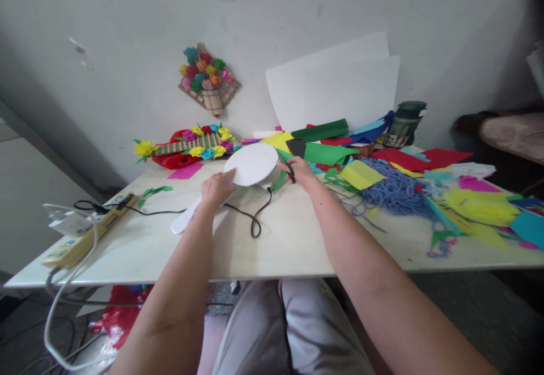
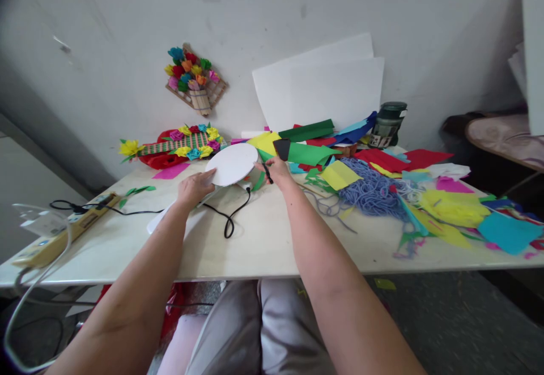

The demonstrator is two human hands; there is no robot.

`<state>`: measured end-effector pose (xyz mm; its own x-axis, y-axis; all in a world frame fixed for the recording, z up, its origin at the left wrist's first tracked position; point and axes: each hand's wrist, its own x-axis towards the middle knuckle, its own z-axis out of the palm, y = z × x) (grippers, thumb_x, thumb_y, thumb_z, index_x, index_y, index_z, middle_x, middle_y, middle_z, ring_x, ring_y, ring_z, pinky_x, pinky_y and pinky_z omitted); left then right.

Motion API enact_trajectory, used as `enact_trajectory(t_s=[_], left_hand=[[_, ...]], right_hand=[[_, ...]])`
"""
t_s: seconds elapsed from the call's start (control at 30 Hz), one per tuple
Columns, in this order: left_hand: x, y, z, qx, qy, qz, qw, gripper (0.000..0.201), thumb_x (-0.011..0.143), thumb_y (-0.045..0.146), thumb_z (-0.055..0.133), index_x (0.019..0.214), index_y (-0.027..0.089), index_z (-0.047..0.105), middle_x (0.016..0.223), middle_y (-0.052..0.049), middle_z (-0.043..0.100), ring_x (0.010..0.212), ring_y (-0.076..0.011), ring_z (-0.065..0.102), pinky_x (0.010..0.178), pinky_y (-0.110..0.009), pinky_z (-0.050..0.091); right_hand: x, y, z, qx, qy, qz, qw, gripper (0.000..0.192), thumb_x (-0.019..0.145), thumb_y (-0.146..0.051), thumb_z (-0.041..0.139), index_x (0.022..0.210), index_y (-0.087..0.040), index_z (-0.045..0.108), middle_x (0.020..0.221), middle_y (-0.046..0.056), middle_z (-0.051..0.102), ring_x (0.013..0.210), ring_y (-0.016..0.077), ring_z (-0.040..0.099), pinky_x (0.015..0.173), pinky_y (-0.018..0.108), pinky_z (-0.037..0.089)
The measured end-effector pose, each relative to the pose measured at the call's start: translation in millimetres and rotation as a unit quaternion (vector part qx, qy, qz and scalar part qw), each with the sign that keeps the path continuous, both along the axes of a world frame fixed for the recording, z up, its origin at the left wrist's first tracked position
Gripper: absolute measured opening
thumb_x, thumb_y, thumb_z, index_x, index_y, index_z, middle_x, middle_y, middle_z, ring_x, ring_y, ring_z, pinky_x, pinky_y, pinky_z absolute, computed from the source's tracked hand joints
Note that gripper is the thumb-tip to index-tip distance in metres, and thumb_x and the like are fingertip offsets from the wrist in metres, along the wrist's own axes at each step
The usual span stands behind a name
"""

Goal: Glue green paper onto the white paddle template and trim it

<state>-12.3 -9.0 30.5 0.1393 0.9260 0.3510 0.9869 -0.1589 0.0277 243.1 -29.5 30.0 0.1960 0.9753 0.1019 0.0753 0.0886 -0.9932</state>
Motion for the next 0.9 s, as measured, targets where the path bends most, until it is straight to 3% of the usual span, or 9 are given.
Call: enact_trajectory(t_s=[0.37, 0.63, 0.9], left_hand=[[0, -1, -0.8, 0.009, -0.002, -0.012, 1.0, 0.055, 0.071, 0.038, 0.051, 0.126, 0.039, 0.046, 0.107, 0.0, 0.061, 0.097, -0.0221, 0.057, 0.077, -0.03, 0.042], [-5, 0, 0.4, -0.004, -0.001, -0.015, 1.0, 0.055, 0.072, 0.038, 0.051, 0.127, 0.04, 0.045, 0.11, 0.0, 0.06, 0.101, -0.0228, 0.056, 0.08, -0.031, 0.042], [-10, 4, -1.9, -0.004, 0.005, -0.02, 1.0, 0.054, 0.072, 0.037, 0.049, 0.126, 0.04, 0.045, 0.111, 0.0, 0.06, 0.1, -0.0221, 0.056, 0.08, -0.03, 0.042]], right_hand=[[4, 2, -2.2, 0.005, -0.008, -0.009, 1.0, 0.042, 0.058, -0.044, 0.075, 0.076, -0.019, 0.047, 0.04, -0.006, 0.048, 0.035, 0.0075, 0.042, 0.028, 0.017, 0.036], [1, 4, -0.8, 0.004, -0.003, -0.011, 1.0, 0.037, 0.062, -0.034, 0.074, 0.078, -0.02, 0.044, 0.042, -0.008, 0.046, 0.035, 0.007, 0.042, 0.027, 0.015, 0.03], [2, 3, -3.3, -0.002, 0.021, 0.013, 1.0, 0.033, 0.067, -0.029, 0.071, 0.081, -0.019, 0.043, 0.042, -0.008, 0.047, 0.035, 0.0066, 0.042, 0.027, 0.015, 0.033]])
